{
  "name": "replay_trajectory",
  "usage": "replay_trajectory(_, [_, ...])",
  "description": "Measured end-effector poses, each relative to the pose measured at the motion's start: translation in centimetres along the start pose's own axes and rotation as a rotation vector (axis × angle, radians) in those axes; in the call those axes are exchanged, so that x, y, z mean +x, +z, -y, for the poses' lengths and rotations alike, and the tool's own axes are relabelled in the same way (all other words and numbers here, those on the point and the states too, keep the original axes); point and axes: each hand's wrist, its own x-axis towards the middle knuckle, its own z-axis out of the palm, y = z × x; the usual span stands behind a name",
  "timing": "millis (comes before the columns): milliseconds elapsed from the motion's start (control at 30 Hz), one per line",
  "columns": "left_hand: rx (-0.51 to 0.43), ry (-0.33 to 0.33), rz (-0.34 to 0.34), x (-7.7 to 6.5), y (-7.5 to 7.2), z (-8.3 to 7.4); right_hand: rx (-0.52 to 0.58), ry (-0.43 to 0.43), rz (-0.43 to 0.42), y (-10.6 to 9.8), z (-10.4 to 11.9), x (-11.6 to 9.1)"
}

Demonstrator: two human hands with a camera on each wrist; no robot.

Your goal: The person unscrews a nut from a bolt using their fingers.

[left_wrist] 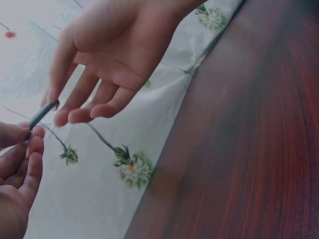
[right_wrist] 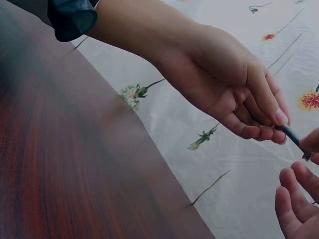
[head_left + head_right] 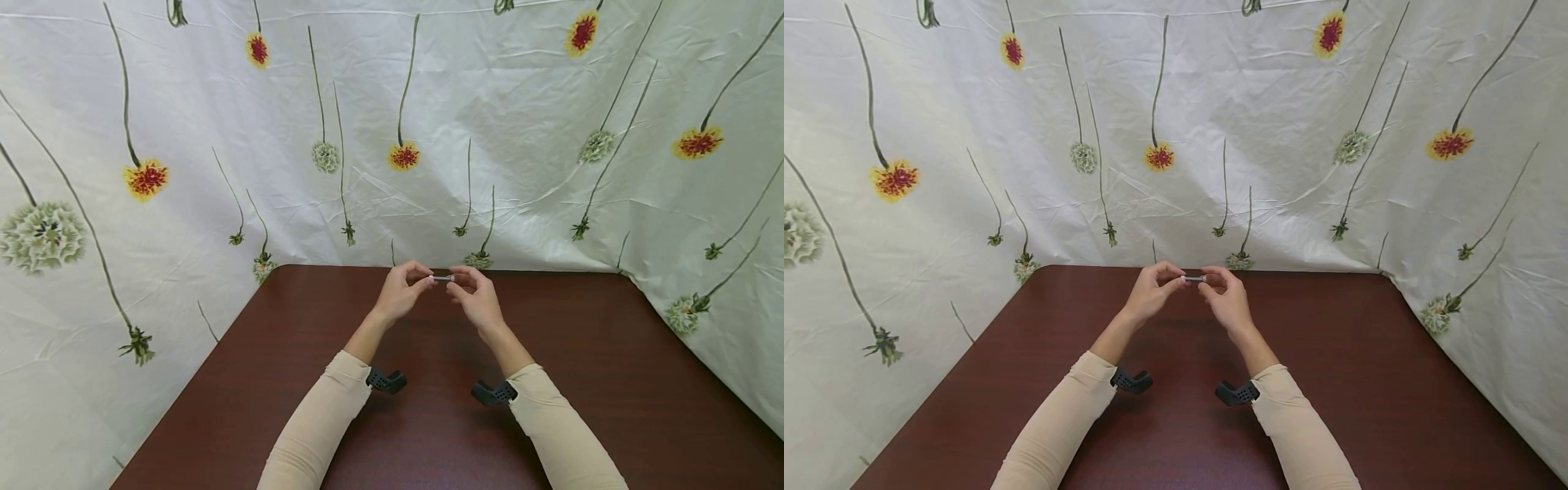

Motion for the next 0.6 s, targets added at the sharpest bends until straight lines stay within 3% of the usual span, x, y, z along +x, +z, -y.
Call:
replay_trajectory(333, [0.001,-0.002,0.0,-0.01,0.06,0.17,-0.041,-0.004,-0.022,0.07,-0.1,0.02])
replay_trajectory(600, [-0.014,-0.01,0.007,0.05,0.04,0.08,0.039,0.008,-0.012,0.27,0.2,0.01])
